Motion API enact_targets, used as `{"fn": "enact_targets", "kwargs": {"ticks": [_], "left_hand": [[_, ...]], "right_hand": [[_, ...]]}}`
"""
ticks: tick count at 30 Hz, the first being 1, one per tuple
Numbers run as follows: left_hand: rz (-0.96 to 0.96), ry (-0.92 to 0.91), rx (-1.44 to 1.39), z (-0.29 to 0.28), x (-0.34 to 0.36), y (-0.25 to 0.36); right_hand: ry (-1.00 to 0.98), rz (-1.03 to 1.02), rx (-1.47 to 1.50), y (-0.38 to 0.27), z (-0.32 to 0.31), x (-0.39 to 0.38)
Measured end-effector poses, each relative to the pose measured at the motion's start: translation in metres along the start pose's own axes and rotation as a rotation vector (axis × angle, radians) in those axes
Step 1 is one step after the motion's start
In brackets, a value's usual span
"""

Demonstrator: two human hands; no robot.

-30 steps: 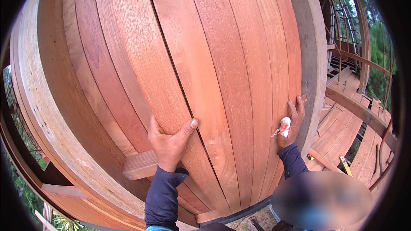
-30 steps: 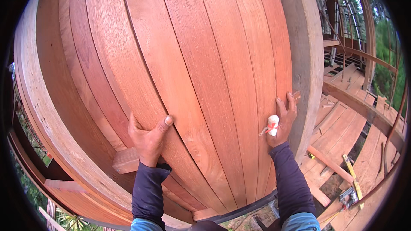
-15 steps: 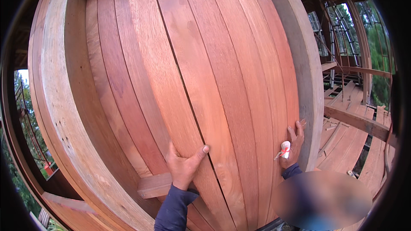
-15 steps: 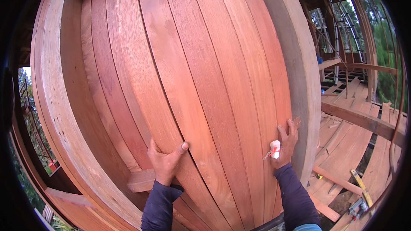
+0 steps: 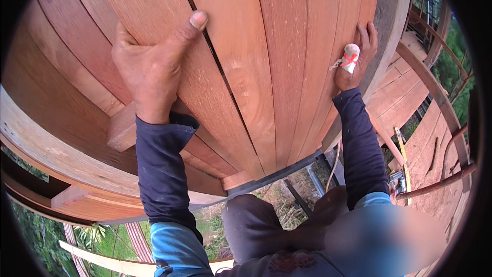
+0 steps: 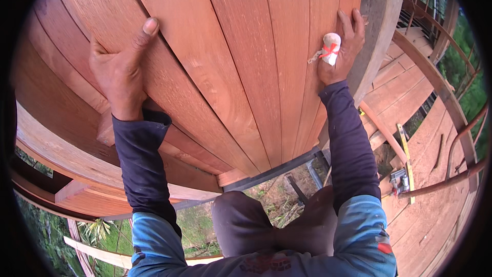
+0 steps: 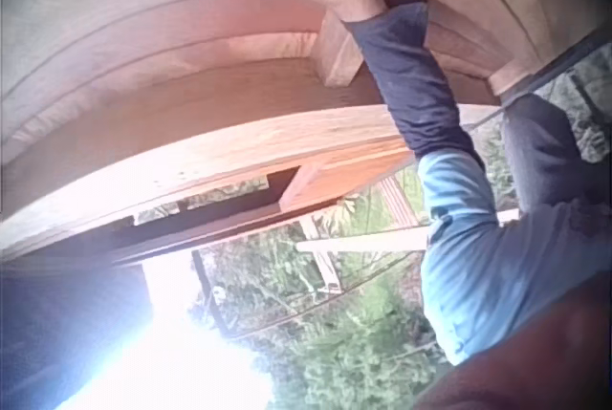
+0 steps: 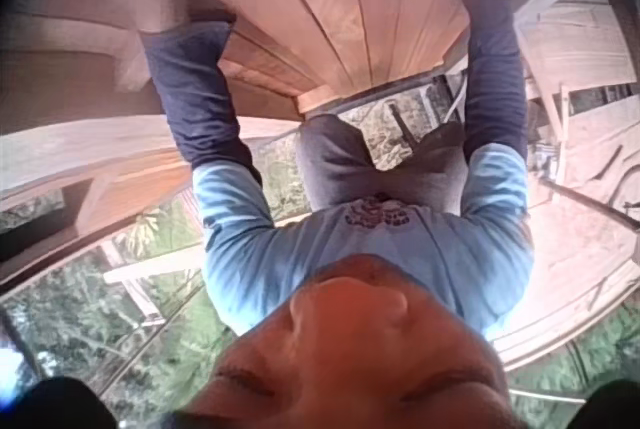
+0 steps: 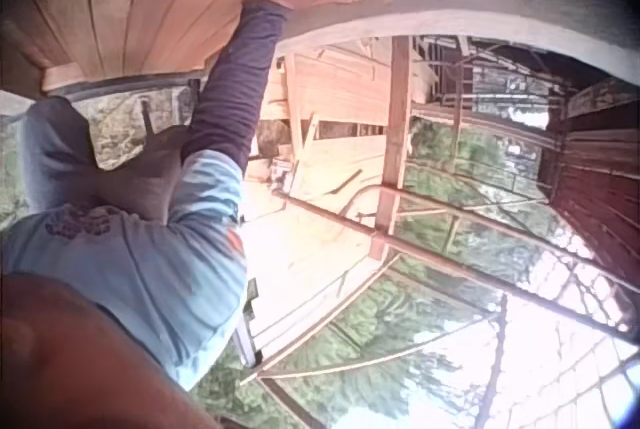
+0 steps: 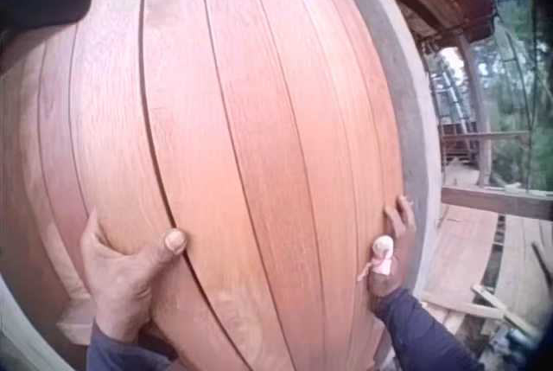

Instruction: The person installs wooden planks onto a curved wooden structure using a pneumatic nail gun. They position each plank, align it, and fasten it with the nail gun, repeating the process along the curved surface.

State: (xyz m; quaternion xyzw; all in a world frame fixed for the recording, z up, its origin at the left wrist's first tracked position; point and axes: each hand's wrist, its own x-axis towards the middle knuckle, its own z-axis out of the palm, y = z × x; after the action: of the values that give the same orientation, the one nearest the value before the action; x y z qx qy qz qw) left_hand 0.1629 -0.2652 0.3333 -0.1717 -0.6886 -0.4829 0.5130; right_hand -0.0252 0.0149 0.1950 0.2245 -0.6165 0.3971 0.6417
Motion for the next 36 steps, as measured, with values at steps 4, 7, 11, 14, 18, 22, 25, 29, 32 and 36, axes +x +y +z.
{"fn": "enact_targets", "kwargs": {"ticks": [4, 7, 11, 14, 18, 22, 25, 29, 32, 36], "left_hand": [[0.083, -0.008, -0.094, 0.014, 0.004, -0.019], [0.204, -0.111, -0.216, 0.042, -0.026, 0.002], [0.182, -0.129, -0.118, 0.005, -0.007, -0.034], [0.195, -0.144, -0.037, -0.013, 0.004, -0.039], [0.222, -0.159, 0.038, -0.026, 0.015, -0.047], [0.270, -0.164, 0.128, -0.018, 0.019, -0.034], [0.258, -0.007, 0.091, 0.001, 0.011, -0.031], [0.175, 0.052, -0.010, 0.010, 0.003, -0.026], [0.131, 0.068, -0.029, 0.013, 0.001, -0.020], [0.116, 0.065, -0.019, 0.012, 0.000, -0.020]], "right_hand": [[0.050, -0.159, -0.093, 0.025, -0.018, 0.001], [0.078, -0.130, -0.054, 0.034, -0.012, -0.001], [0.093, -0.126, -0.028, 0.030, -0.007, -0.001], [0.081, -0.127, -0.049, 0.028, -0.005, 0.001], [0.076, -0.128, -0.068, 0.031, -0.006, 0.004], [0.089, -0.116, -0.016, 0.021, -0.005, 0.002], [0.057, -0.119, -0.039, 0.018, -0.007, 0.002], [0.052, -0.094, -0.030, 0.006, -0.007, 0.001], [0.051, -0.040, 0.031, 0.008, -0.005, 0.002], [0.047, -0.009, 0.045, -0.016, -0.006, 0.008]]}}
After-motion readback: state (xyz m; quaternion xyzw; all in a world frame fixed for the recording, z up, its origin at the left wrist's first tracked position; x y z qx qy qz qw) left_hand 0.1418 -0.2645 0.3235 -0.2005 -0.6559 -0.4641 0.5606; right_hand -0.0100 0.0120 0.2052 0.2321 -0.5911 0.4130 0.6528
